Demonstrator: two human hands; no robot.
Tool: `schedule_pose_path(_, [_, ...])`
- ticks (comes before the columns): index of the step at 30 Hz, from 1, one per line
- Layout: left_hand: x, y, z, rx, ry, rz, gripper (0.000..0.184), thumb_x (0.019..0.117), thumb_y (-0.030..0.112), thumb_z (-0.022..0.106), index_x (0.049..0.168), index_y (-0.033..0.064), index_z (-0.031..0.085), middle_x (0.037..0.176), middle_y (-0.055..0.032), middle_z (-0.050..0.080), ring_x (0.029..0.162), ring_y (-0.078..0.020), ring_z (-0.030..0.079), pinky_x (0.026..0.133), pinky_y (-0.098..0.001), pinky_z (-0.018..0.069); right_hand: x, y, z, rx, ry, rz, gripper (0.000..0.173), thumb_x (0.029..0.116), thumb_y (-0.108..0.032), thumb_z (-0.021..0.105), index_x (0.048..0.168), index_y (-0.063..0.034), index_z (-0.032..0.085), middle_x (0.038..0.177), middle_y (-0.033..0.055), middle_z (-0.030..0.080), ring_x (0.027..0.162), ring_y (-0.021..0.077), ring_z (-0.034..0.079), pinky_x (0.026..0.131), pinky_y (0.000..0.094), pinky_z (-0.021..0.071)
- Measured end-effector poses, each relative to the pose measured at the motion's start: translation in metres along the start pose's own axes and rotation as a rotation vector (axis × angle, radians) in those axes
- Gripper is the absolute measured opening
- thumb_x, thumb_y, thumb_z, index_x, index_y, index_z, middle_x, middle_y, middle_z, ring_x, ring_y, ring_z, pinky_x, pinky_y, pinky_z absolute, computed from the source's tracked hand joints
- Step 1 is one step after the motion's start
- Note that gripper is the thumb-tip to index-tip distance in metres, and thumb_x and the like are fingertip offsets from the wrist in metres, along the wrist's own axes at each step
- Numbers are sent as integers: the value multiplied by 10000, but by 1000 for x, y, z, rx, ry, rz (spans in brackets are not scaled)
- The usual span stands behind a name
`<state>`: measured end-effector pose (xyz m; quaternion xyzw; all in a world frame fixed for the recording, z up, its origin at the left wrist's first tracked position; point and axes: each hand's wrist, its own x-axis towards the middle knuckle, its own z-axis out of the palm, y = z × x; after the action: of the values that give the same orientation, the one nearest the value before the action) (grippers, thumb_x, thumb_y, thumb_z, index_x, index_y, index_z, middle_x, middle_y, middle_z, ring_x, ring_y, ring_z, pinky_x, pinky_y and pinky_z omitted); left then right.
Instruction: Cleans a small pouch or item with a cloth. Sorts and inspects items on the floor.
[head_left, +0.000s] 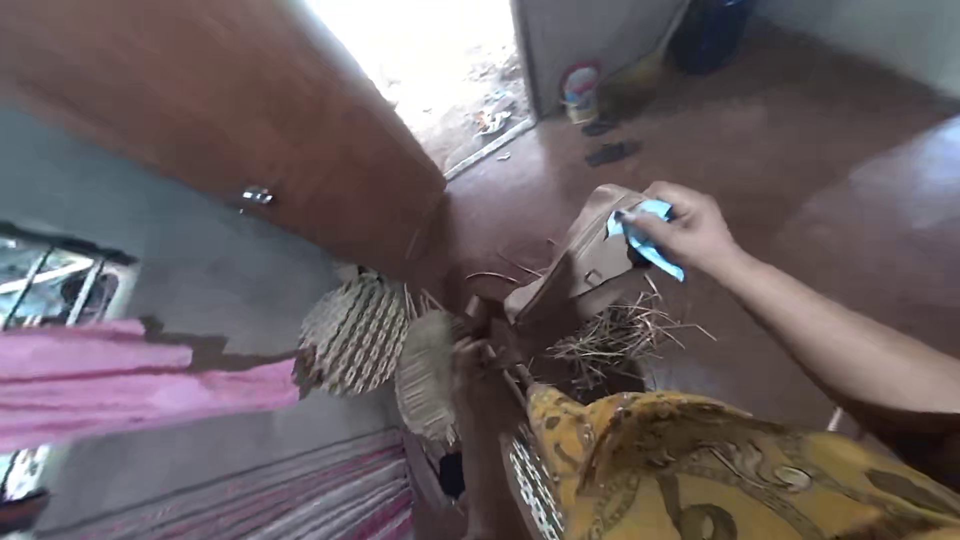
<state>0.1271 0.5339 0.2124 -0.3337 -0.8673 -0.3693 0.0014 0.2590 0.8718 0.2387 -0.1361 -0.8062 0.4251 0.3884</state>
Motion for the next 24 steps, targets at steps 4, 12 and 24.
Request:
schedule_pose_path(4, [22, 34, 50, 37, -753, -248, 609, 961, 331, 706, 1476, 66, 519, 1522, -203, 483, 1345, -347, 539, 1098, -540, 458, 1, 12, -94, -198, 123, 18, 291, 984, -264, 619, 966, 25, 655, 881, 81, 633, 761, 43, 573, 707, 228, 498])
schedule_pose_path(12, [111, 181, 217, -752, -269, 446, 964, 761, 327, 854, 1491, -73, 368, 1586, -286, 329, 1433, -301, 421, 1136, -407, 425, -22, 12, -217, -171, 390, 147, 195, 986, -231, 641, 1023, -41, 621, 856, -48, 632, 748, -43, 603, 726, 177, 540])
schedule_pose_path(24, [155, 313, 322, -626, -315, 557, 586, 762, 241, 765, 1253, -58, 649, 1131, -195, 670, 1045, -231, 636, 918, -369, 533, -10, 66, -348, -496, 275, 215, 505, 1080, -209, 289, 901, 55, 681, 866, 103, 668, 829, 106, 636, 810, 311, 547])
